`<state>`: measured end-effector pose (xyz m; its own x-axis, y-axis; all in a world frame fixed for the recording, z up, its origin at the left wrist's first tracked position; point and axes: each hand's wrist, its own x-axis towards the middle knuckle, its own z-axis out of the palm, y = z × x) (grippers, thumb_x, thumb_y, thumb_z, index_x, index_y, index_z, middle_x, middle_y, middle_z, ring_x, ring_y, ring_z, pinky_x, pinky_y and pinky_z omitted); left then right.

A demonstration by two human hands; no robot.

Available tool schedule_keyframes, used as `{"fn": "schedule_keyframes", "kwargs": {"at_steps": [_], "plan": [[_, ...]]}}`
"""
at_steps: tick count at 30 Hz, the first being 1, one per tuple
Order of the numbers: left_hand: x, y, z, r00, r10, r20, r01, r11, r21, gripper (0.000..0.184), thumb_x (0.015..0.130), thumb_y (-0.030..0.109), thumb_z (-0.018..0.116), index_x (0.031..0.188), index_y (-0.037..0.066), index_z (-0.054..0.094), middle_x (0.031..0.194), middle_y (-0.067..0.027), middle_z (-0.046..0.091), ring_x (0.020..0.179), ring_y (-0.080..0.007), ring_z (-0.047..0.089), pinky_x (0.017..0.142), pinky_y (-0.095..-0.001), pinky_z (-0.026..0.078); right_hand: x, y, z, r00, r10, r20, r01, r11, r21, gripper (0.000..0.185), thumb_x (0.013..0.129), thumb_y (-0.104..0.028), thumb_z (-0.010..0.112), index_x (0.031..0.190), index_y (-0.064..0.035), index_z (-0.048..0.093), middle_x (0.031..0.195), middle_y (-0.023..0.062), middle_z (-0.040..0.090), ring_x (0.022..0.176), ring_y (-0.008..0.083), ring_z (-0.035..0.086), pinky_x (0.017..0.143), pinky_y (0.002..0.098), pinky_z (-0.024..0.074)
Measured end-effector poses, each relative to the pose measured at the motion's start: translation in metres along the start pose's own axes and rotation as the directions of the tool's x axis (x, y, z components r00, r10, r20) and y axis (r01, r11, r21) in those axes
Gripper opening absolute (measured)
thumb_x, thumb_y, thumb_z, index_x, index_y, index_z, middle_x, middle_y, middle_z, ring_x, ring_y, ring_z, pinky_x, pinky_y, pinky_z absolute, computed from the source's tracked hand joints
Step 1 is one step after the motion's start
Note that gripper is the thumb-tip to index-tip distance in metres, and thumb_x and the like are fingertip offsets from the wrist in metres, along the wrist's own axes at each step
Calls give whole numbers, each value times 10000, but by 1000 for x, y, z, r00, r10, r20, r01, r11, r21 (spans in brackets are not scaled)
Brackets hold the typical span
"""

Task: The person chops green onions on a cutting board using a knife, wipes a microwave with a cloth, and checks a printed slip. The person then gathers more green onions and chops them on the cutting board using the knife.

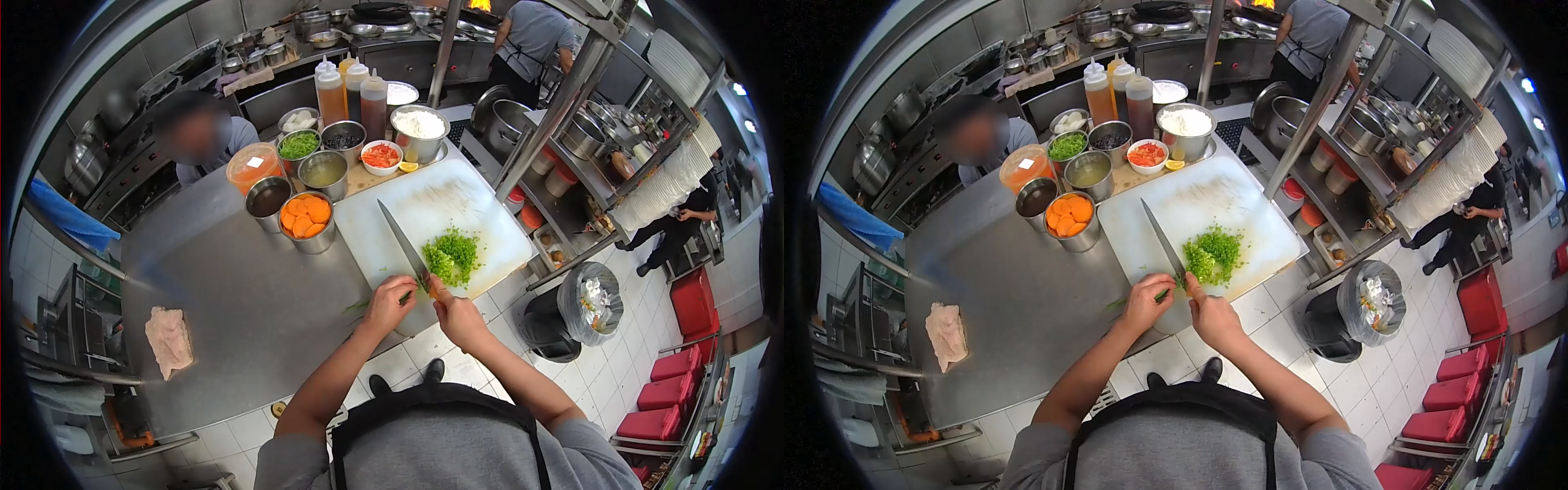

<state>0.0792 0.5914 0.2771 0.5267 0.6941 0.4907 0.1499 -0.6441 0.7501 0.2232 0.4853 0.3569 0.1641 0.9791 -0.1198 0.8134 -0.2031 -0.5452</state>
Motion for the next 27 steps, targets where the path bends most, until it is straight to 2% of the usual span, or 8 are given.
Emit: {"fn": "schedule_keyframes", "kwargs": {"at_steps": [1, 6, 10, 14, 18, 22, 24, 27], "plan": [[2, 0, 0, 1000, 1, -9, -1, 1000, 4, 142, 737, -6, 679, 879, -8, 675, 972, -115, 662, 889, -292, 635, 793, -363, 520, 1, -6, -12, 998, 36, 51, -35, 999, -15, 568, 906, -140, 529, 1447, -120, 356, 771, 274, 646, 695, 458, 629, 671, 549, 506], [-2, 2, -3, 997, -71, -4, 71, 997, -35, 120, 766, 4, 690, 884, -7, 677, 947, -106, 655, 878, -279, 641, 773, -349, 523, -4, 11, 27, 991, -61, -118, 58, 998, -28, 568, 912, -151, 524, 1452, -121, 347, 750, 252, 653, 714, 436, 642, 680, 528, 515], [-2, -2, -3, 997, -72, -15, 72, 997, -38, 107, 777, 27, 703, 878, -1, 681, 927, -93, 651, 870, -273, 642, 762, -349, 525, 2, -6, -10, 1000, -18, 14, 19, 998, -56, 574, 908, -142, 528, 1452, -107, 349, 745, 256, 650, 716, 433, 645, 678, 533, 516], [-6, -7, -2, 999, -5, -38, 6, 1000, 20, 110, 767, 27, 705, 873, 1, 688, 929, -85, 655, 877, -278, 629, 782, -364, 514, -4, 11, 27, 993, -76, -95, 71, 996, -61, 559, 911, -141, 516, 1447, -115, 359, 730, 262, 642, 700, 435, 639, 662, 535, 511], [-4, -2, -6, 999, 28, -32, -26, 998, 57, 121, 745, 24, 704, 864, 5, 694, 931, -80, 657, 878, -278, 613, 807, -381, 498, 1, -6, -1, 1000, 2, 1, -2, 1000, -26, 567, 911, -147, 520, 1453, -140, 357, 746, 270, 645, 697, 460, 631, 687, 540, 513], [-6, -1, -5, 998, 6, -65, 4, 989, 148, 118, 738, 69, 712, 856, 63, 712, 948, -18, 671, 918, -220, 602, 821, -374, 439, -6, 4, 17, 993, -84, -79, 83, 996, -22, 555, 917, -146, 510, 1450, -138, 359, 725, 267, 638, 688, 452, 631, 674, 540, 514], [-8, 4, -6, 996, -25, -88, 47, 965, 259, 108, 743, 108, 726, 851, 97, 723, 953, 20, 683, 944, -185, 593, 839, -362, 394, -5, 0, 20, 999, -12, -36, 10, 999, -38, 561, 898, -120, 532, 1436, -94, 376, 787, 284, 643, 734, 455, 635, 716, 528, 511], [-12, 0, -3, 985, -115, -130, 142, 966, 216, 102, 745, 163, 747, 842, 132, 733, 950, 64, 697, 950, -156, 580, 858, -356, 331, -5, -15, -2, 999, 31, 36, -30, 999, -35, 564, 889, -108, 543, 1430, -78, 383, 827, 294, 647, 772, 455, 640, 741, 519, 513]]}}
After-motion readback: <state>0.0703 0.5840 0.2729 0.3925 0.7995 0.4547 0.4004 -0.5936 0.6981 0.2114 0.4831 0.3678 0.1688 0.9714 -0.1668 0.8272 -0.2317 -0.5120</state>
